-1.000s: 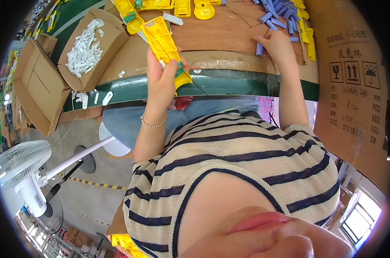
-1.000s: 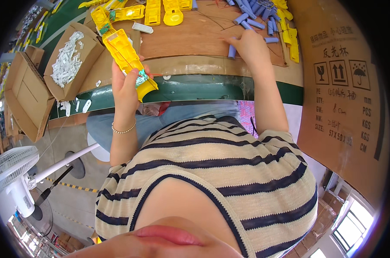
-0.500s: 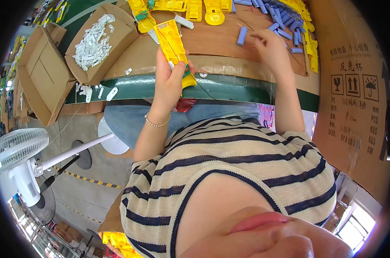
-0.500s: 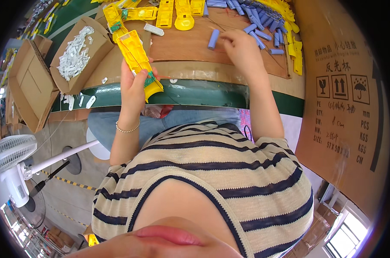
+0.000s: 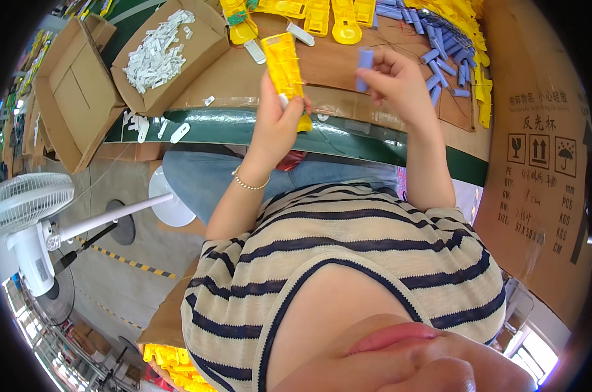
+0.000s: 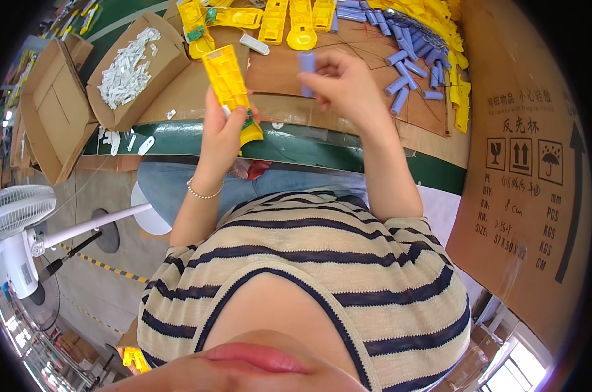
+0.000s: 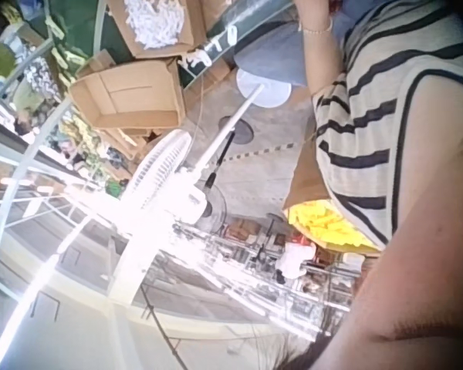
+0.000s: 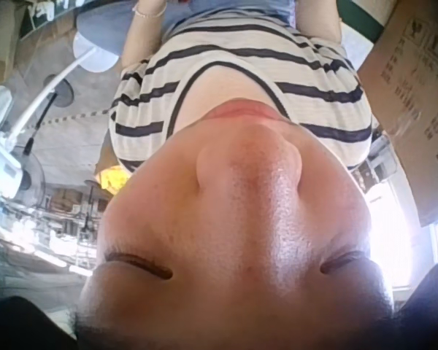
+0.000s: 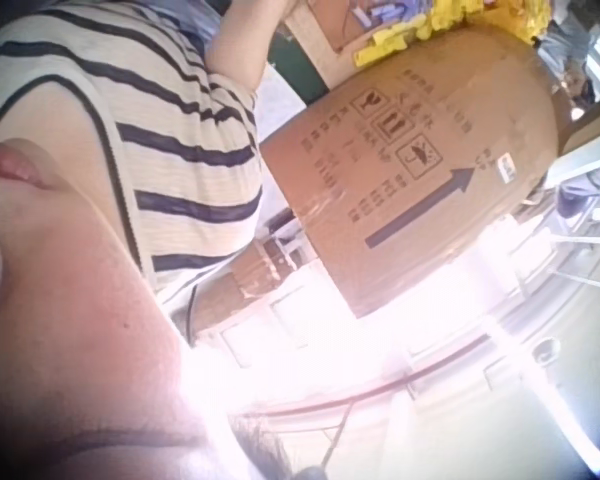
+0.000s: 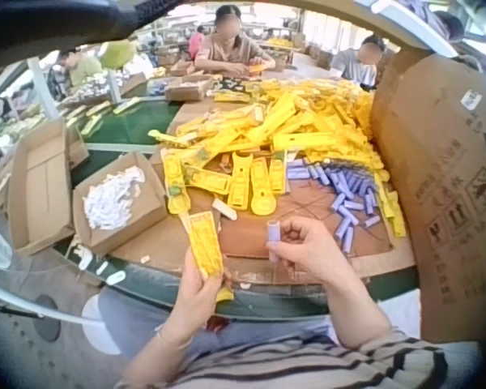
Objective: Assembling the internal components and outer plastic casings of small yellow flashlight devices at a factory workbench.
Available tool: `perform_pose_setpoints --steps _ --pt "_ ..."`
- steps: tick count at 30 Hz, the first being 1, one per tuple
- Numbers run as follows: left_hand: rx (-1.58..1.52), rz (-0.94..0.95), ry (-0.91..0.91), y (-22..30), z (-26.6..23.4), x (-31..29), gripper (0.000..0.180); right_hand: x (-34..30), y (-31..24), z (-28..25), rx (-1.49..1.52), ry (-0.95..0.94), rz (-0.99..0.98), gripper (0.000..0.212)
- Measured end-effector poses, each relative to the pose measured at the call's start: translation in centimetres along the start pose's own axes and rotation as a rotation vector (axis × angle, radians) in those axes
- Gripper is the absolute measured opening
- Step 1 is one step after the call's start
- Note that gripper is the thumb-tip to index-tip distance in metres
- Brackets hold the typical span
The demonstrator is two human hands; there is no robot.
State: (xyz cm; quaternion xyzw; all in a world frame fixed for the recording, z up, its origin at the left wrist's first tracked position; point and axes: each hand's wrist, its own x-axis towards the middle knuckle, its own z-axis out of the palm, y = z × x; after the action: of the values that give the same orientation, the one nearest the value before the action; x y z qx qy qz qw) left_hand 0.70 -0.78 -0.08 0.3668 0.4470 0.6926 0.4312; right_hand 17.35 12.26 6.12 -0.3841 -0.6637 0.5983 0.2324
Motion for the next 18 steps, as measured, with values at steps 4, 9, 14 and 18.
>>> perform_pose_setpoints --steps 4,9,14,18 --pt "0.155 -0.012 -0.075 0.4 1.2 0.0 0.054 -1.3 -1.6 4.4 0.179 -0.029 -0.003 0.027" --pt "0.331 0.077 -0.081 1.0 1.1 0.1 0.057 -1.0 -1.5 4.9 0.190 -0.084 0.037 0.027" --pt "0.357 0.116 -0.090 0.7 1.2 0.1 0.059 -1.0 -2.2 5.8 0.026 0.013 -0.004 0.024" --pt "0.433 0.214 -0.110 0.4 1.0 0.4 0.061 -1.0 -1.7 6.7 -0.018 0.069 -0.051 0.024"
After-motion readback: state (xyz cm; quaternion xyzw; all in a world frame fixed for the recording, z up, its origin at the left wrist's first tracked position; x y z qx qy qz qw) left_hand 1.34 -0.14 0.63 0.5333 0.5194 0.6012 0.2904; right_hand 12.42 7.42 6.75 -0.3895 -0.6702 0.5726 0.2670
